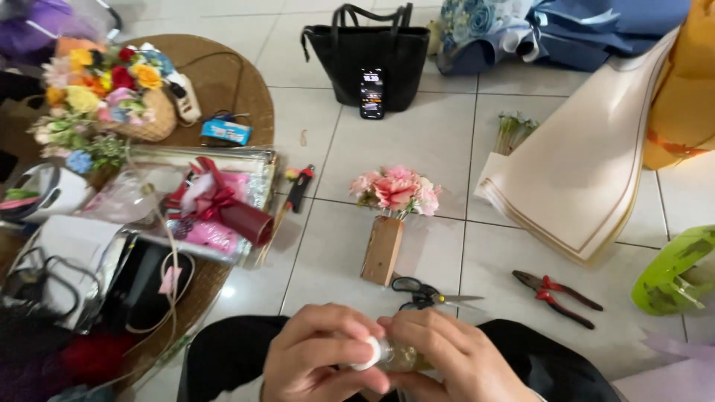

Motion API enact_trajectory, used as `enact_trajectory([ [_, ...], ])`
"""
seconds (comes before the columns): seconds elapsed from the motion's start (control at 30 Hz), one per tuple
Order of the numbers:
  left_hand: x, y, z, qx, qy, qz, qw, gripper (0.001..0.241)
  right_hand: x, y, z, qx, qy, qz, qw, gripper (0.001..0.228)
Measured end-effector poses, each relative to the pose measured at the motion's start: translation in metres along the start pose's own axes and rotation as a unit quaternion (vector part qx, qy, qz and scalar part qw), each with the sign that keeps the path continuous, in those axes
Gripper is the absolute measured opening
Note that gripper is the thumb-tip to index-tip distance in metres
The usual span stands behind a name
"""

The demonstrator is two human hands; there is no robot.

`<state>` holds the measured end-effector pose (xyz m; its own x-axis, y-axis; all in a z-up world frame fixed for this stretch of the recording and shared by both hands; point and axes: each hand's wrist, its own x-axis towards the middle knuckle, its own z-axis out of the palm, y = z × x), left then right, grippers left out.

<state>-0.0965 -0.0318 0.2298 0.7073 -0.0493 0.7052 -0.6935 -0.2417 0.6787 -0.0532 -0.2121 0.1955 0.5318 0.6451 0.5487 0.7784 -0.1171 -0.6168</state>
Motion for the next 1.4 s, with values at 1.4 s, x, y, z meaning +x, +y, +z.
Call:
enact_trajectory([
  [1.4,-0.089,0.023,-0.035,-0.051,-0.033,-0.205,0.977,0.031,-0.046,-0.045,0.087,0.022,0.028,0.130,0.991,0.045],
])
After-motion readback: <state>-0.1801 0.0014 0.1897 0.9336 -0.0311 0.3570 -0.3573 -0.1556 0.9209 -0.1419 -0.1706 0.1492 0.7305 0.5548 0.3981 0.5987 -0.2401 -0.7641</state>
